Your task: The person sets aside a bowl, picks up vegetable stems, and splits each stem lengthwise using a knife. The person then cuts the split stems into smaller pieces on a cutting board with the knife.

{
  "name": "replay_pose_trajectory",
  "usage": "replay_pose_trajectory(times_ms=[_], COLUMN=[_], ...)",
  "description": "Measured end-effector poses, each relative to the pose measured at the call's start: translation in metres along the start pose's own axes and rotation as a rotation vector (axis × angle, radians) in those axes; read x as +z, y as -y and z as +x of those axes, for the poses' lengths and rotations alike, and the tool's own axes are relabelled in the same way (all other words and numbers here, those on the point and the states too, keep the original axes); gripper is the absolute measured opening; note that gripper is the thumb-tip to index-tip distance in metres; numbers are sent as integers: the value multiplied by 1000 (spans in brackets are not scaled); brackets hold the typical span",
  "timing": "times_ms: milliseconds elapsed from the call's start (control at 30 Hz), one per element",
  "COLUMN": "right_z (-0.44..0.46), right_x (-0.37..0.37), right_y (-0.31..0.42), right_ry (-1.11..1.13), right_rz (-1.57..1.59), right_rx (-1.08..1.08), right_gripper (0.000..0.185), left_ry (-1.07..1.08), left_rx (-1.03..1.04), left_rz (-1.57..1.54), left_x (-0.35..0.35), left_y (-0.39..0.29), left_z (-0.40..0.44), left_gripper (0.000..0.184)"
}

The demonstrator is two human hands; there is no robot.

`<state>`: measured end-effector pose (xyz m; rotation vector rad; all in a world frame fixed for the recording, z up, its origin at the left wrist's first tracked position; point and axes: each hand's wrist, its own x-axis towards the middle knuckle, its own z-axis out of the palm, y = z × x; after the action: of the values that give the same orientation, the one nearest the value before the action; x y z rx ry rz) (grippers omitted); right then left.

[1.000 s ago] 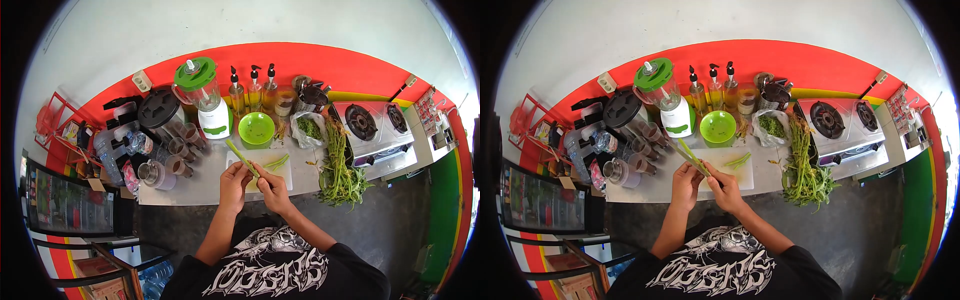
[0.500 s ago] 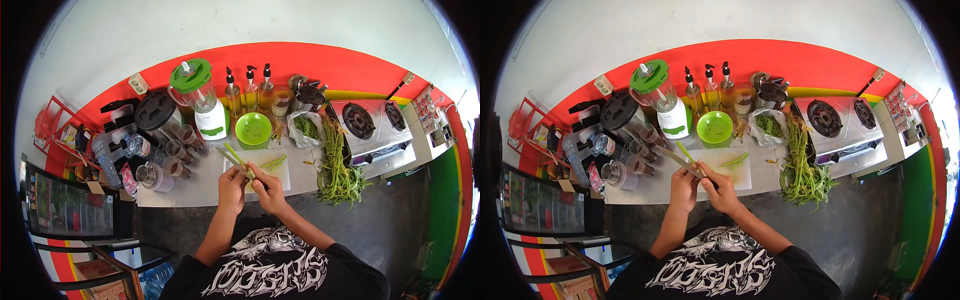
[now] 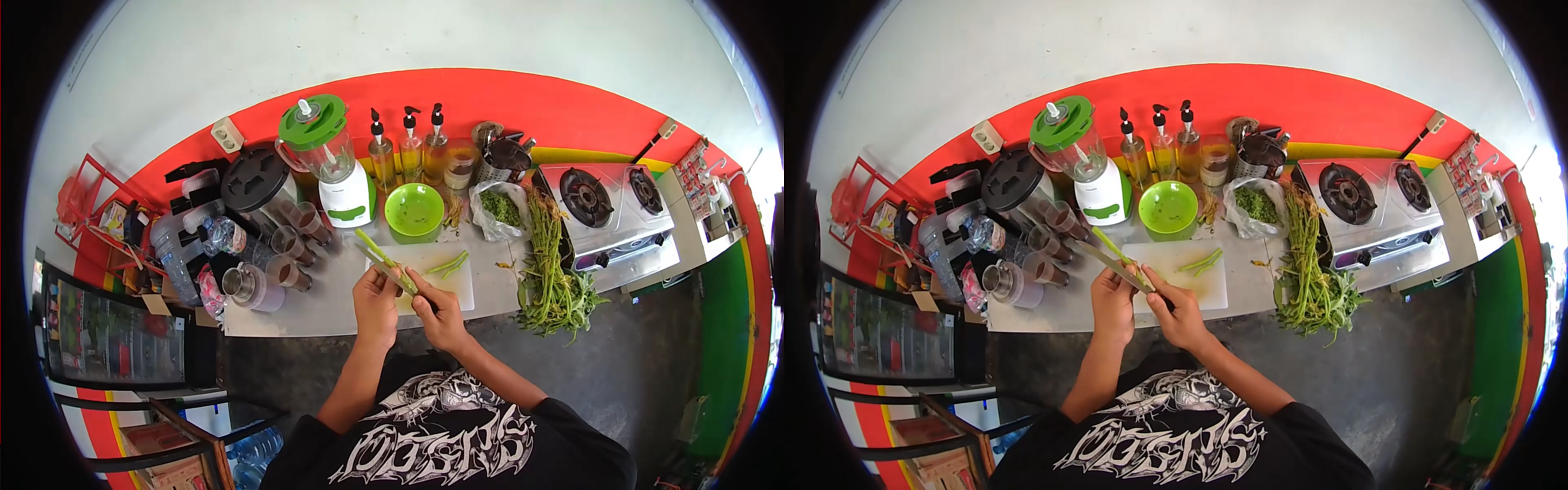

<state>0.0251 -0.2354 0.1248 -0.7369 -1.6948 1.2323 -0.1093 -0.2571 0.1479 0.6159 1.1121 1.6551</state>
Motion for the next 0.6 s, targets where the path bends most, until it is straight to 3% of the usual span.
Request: replay_pose_trajectory(times_ms=[433, 600], right_z=[5, 7], right_x=[9, 10], right_y=[11, 20], right_ry=[-32, -4], right_rz=[-52, -49], right_rx=[-109, -46], right_gripper=[43, 42], left_ry=[-166, -186], left_rx=[161, 186], left_rz=[55, 68], left_x=[14, 12], left_y=[-8, -8], left_z=[-10, -9], left_gripper=[9, 10])
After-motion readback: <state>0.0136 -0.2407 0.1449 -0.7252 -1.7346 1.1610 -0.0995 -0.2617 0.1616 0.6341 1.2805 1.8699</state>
